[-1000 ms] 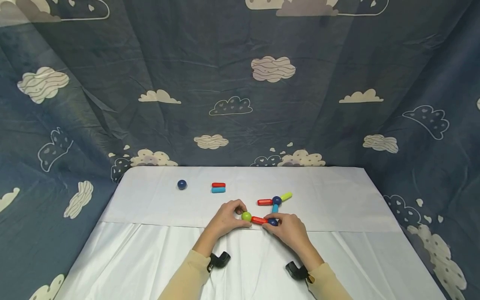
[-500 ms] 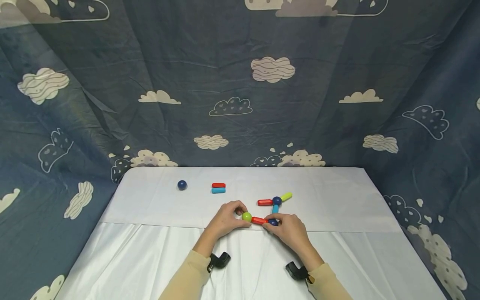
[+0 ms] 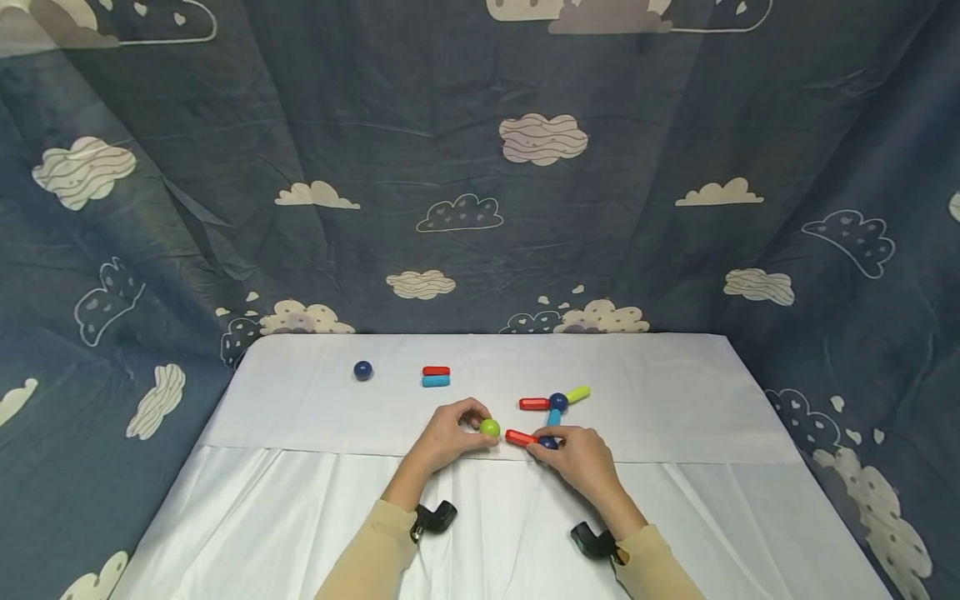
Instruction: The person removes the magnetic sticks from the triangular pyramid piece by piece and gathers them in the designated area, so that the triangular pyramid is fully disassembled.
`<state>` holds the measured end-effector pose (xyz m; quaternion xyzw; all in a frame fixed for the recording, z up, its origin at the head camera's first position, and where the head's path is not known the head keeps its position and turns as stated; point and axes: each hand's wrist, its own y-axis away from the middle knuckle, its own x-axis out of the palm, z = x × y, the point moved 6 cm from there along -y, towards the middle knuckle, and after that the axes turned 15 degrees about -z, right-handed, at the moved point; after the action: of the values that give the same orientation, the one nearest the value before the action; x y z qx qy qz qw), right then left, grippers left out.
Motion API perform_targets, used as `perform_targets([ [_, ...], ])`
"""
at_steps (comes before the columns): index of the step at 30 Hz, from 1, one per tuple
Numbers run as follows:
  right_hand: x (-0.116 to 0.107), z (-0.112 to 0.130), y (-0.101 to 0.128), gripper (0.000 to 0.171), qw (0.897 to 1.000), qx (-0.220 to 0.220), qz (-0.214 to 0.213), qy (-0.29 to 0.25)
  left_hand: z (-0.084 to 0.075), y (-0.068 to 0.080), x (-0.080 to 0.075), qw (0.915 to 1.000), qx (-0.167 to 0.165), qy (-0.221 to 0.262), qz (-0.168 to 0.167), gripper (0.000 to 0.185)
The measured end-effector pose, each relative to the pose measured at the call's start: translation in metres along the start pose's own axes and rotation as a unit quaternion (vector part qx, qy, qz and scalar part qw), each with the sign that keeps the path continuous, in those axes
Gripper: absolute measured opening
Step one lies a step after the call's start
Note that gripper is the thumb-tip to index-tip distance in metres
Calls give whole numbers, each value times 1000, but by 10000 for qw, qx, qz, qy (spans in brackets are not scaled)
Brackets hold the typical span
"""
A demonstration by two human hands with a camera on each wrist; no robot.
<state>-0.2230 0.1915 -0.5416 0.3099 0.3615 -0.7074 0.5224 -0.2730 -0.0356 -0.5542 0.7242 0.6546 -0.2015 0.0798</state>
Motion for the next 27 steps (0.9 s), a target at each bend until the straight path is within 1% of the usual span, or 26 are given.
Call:
perform_targets([
  [9,0,1,0,32,10000,-27,9,40,0,0,-2,10000,-23,-25,-35,31],
  [12,1,1,0,32,10000,-10,-9,41,-1,-1,-7,9999,31,5,-154,29],
  [14,1,1,0,33,10000,-6,-9,45,-3,-2,-14,9994,118,41,-308,28],
  [17,1,0,1,35,10000,-1,0,36,-4,-5,-28,9978,241,67,-616,29],
  [21,1,0,1,35,10000,-33,-22,11,-2,-9,-55,9933,321,110,-1107,32],
  [24,1,0,1,35,10000,-65,-34,-14,0,-10,-80,9874,301,107,-1551,35],
  [27,1,1,1,35,10000,-75,-33,-39,4,-11,-106,9782,220,40,-2064,37],
])
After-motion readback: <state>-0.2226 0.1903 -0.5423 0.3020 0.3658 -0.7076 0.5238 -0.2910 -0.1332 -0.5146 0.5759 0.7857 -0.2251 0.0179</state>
